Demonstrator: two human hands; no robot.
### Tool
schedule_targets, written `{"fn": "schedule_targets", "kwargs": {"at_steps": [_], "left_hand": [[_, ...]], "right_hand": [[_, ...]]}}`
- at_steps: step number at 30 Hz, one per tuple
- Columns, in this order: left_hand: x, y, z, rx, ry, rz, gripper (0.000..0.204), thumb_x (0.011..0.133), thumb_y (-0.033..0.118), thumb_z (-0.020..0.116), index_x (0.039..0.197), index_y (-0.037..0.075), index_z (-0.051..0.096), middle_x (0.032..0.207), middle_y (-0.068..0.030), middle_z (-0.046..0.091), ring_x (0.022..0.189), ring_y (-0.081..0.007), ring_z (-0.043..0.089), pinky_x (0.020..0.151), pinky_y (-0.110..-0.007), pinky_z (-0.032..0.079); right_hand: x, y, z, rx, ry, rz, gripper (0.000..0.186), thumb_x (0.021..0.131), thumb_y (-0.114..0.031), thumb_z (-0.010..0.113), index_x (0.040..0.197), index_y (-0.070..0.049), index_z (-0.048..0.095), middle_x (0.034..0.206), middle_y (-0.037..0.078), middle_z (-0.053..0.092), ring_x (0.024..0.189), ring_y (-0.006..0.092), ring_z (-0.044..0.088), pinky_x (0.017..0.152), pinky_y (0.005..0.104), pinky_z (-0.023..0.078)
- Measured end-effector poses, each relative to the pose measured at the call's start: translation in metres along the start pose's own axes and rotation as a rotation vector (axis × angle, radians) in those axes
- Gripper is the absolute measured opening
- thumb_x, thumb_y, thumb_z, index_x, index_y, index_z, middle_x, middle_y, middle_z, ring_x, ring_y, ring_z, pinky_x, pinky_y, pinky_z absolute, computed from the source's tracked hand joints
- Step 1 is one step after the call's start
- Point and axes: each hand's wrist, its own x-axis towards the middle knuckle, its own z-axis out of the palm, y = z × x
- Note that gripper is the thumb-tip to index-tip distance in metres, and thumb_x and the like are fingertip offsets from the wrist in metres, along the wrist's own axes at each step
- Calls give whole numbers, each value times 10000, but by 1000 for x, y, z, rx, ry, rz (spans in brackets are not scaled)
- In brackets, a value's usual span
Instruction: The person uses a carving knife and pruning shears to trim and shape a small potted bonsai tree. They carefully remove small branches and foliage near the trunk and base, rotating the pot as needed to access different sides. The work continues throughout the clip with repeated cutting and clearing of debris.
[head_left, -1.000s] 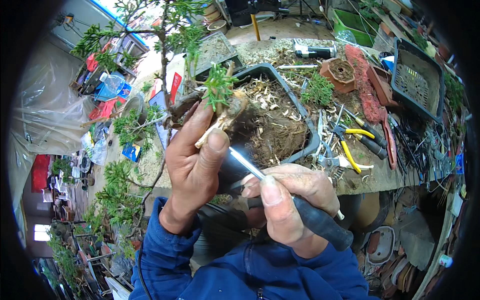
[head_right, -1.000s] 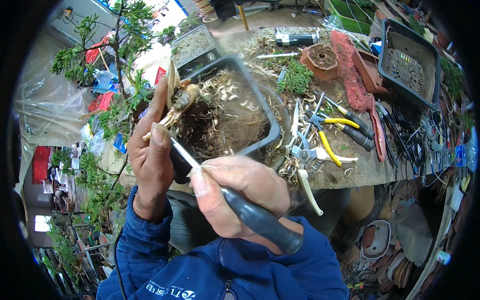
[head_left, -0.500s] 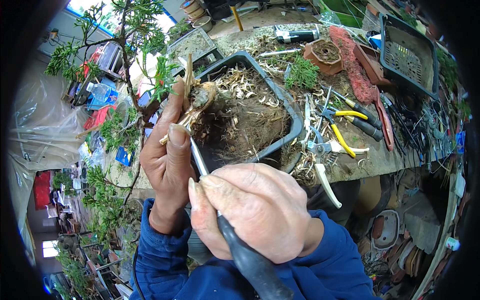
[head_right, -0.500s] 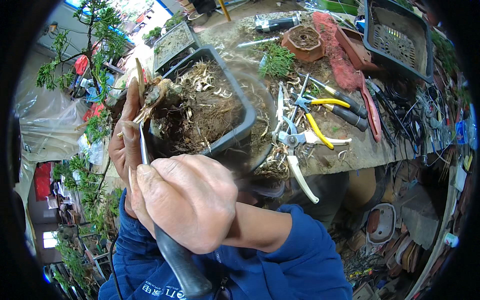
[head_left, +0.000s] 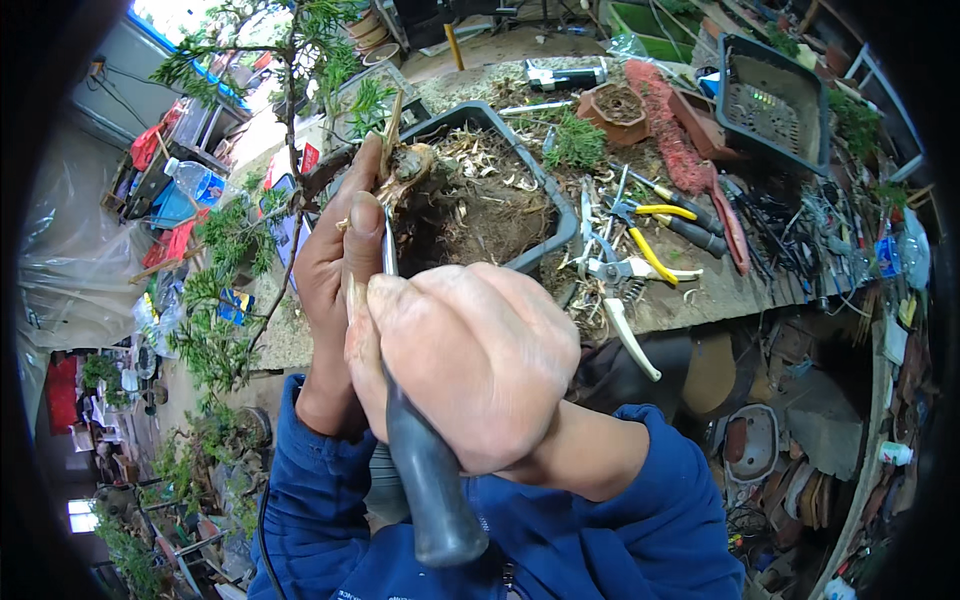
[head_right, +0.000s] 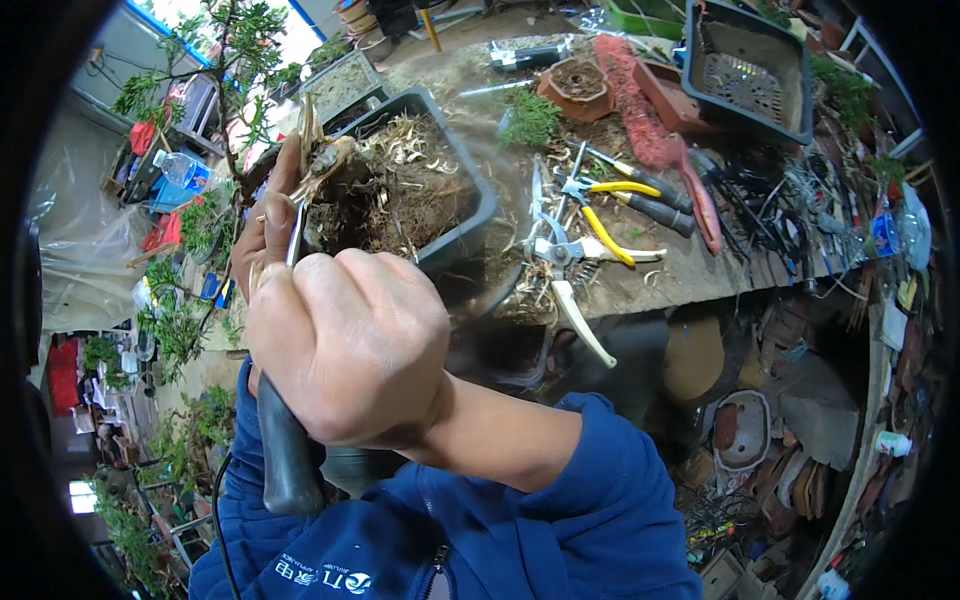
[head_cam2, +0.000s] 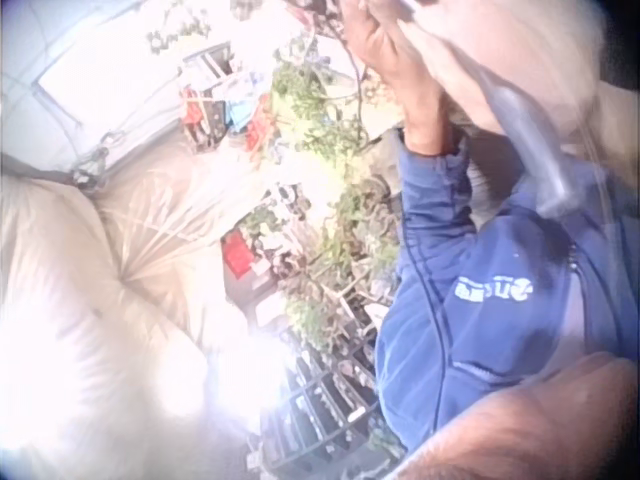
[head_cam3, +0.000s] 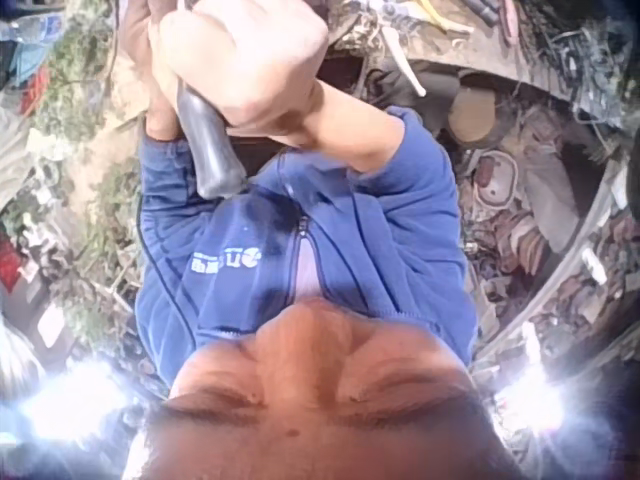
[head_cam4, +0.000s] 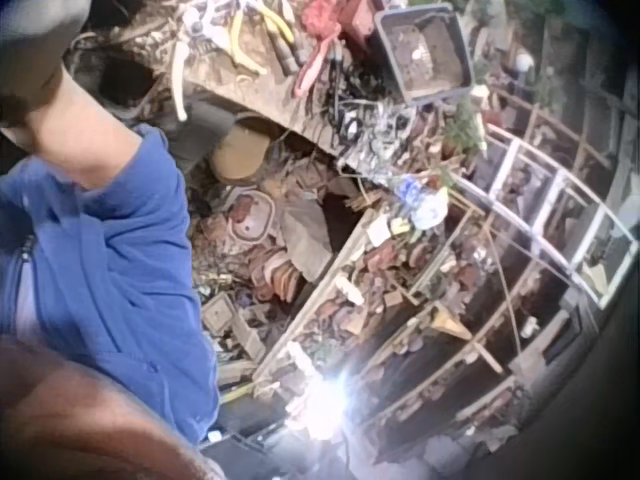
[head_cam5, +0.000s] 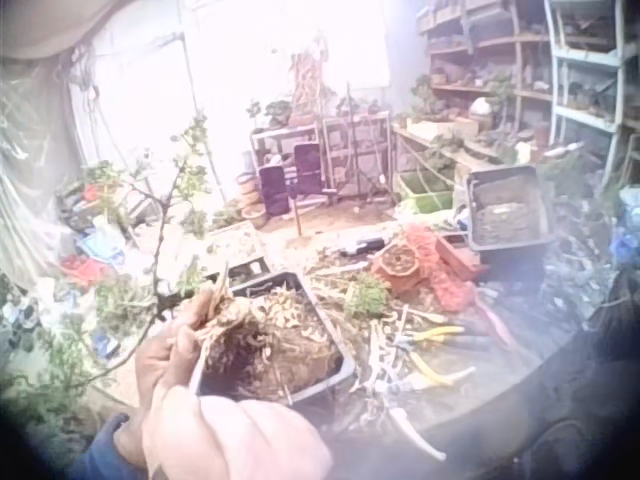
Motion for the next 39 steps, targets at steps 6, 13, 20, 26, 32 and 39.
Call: {"fn": "schedule_targets", "kwargs": {"at_steps": [6, 13, 20, 26, 32, 39], "left_hand": [[1, 10, 5, -121, -77, -23, 507, 1143, 274, 560, 1567, -1, 523, 1543, -156, 601, 1394, -204, 567, 1172, -323, 419], [0, 7, -1, -75, -52, -57, 502, 1135, 344, 571, 1516, 18, 597, 1490, -146, 651, 1322, -187, 618, 1108, -317, 471], [7, -14, -4, -132, -126, -34, 485, 1125, 336, 596, 1480, 7, 626, 1471, -150, 665, 1311, -195, 629, 1091, -322, 490], [4, -9, -6, -30, -117, 98, 520, 1092, 298, 636, 1516, 1, 588, 1474, -189, 654, 1358, -231, 608, 1149, -350, 447], [-10, -12, -21, 100, -152, 125, 622, 1048, 307, 680, 1548, -32, 530, 1540, -246, 584, 1462, -312, 533, 1211, -412, 389], [-105, 38, -25, -103, -111, 256, 451, 1077, 250, 580, 1298, -129, 684, 1278, -272, 731, 1183, -345, 725, 1008, -431, 571]], "right_hand": [[22, -3, -20, 167, -36, -200, 249, 659, -167, 814, 819, -11, 703, 999, 132, 723, 803, 262, 703, 693, 337, 597], [48, -19, -20, 194, -199, -273, 222, 707, -64, 868, 716, -44, 648, 812, 97, 718, 737, 314, 695, 632, 370, 577], [64, -20, -25, 207, -383, -242, 226, 726, -23, 844, 705, -47, 621, 795, 114, 718, 718, 319, 684, 650, 381, 562], [63, 18, -69, 393, -357, -100, 101, 857, -57, 814, 835, 7, 740, 876, 152, 762, 793, 269, 735, 720, 367, 575], [-3, 42, -68, 963, 35, 484, 171, 1047, -122, 663, 1039, 38, 724, 1154, 253, 718, 940, 278, 749, 809, 412, 633], [-44, 6, -89, 549, -187, -184, 203, 916, -210, 851, 873, -46, 740, 1053, 133, 799, 986, 299, 752, 836, 426, 651]]}}
